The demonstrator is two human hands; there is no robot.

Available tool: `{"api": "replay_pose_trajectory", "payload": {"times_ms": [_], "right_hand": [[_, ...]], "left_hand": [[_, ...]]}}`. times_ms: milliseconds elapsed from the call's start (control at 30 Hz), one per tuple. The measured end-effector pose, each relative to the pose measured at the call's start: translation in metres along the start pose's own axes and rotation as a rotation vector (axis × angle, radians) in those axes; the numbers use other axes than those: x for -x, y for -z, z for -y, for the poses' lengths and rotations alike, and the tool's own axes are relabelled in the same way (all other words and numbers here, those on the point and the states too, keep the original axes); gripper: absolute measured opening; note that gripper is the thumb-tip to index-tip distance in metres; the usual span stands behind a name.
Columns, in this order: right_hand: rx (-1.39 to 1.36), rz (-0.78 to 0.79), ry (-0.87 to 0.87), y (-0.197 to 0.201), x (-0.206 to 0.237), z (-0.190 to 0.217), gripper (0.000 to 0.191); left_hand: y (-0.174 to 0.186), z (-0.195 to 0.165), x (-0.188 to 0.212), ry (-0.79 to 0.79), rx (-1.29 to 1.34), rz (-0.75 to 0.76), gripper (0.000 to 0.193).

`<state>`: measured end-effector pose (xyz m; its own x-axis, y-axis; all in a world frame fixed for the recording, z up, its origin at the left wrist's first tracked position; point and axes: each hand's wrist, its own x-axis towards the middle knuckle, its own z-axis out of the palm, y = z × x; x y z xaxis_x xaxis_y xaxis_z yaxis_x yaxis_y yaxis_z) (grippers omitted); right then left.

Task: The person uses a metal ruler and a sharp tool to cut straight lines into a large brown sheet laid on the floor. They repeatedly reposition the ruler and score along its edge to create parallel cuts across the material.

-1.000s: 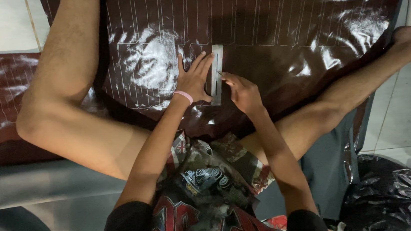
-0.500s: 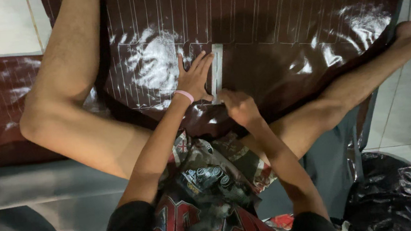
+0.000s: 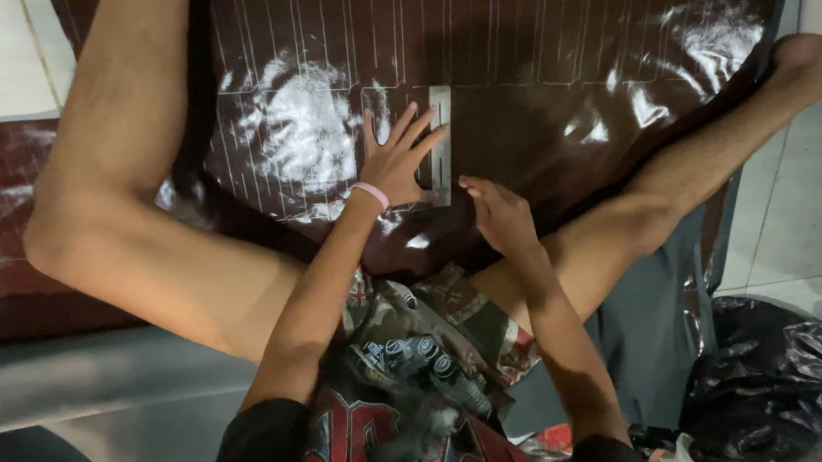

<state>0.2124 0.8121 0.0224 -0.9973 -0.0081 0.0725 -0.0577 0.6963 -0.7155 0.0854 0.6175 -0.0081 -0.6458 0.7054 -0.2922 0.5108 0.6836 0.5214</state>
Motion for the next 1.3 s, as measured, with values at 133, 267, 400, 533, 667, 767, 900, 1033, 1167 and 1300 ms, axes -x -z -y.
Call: {"api": "replay_pose_trajectory", "payload": {"times_ms": [133, 267, 400, 533, 667, 767, 900, 1033, 1167, 1300], "right_hand": [[0.014, -0.023, -0.104, 0.006, 0.007, -0.004, 0.014], [-0.025, -0.020, -0.113, 0.008, 0.005, -0.008, 0.014], [-0.041, -0.026, -0.119, 0.010, 0.005, -0.007, 0.014], [-0.029, -0.012, -0.180, 0.011, 0.006, -0.006, 0.016], [-0.040, -0.048, -0.129, 0.012, 0.005, -0.005, 0.014], [-0.047, -0.041, -0.157, 0.013, 0.003, -0.004, 0.015], [-0.058, -0.063, -0.132, 0.013, 0.003, -0.003, 0.014], [-0.055, -0.048, -0.131, 0.012, 0.005, -0.004, 0.014], [-0.050, -0.036, -0.130, 0.012, 0.005, -0.007, 0.014], [-0.045, -0.002, -0.172, 0.012, 0.006, -0.009, 0.016]], "left_hand": [[-0.001, 0.001, -0.002, 0.009, 0.026, 0.020, 0.122], [0.001, 0.002, -0.002, 0.026, 0.034, 0.055, 0.123], [0.001, 0.001, -0.003, 0.025, 0.004, 0.045, 0.124], [-0.001, 0.000, -0.001, 0.029, 0.057, 0.026, 0.125], [-0.001, 0.000, -0.001, 0.026, 0.027, 0.015, 0.125], [0.000, -0.001, 0.000, 0.031, 0.042, 0.012, 0.124], [0.001, -0.001, -0.001, 0.033, 0.050, 0.019, 0.125], [0.001, -0.001, 0.000, 0.037, 0.047, 0.026, 0.124], [0.001, -0.001, 0.000, 0.039, 0.042, 0.029, 0.126], [0.002, -0.001, -0.001, 0.041, 0.039, 0.031, 0.127]]}}
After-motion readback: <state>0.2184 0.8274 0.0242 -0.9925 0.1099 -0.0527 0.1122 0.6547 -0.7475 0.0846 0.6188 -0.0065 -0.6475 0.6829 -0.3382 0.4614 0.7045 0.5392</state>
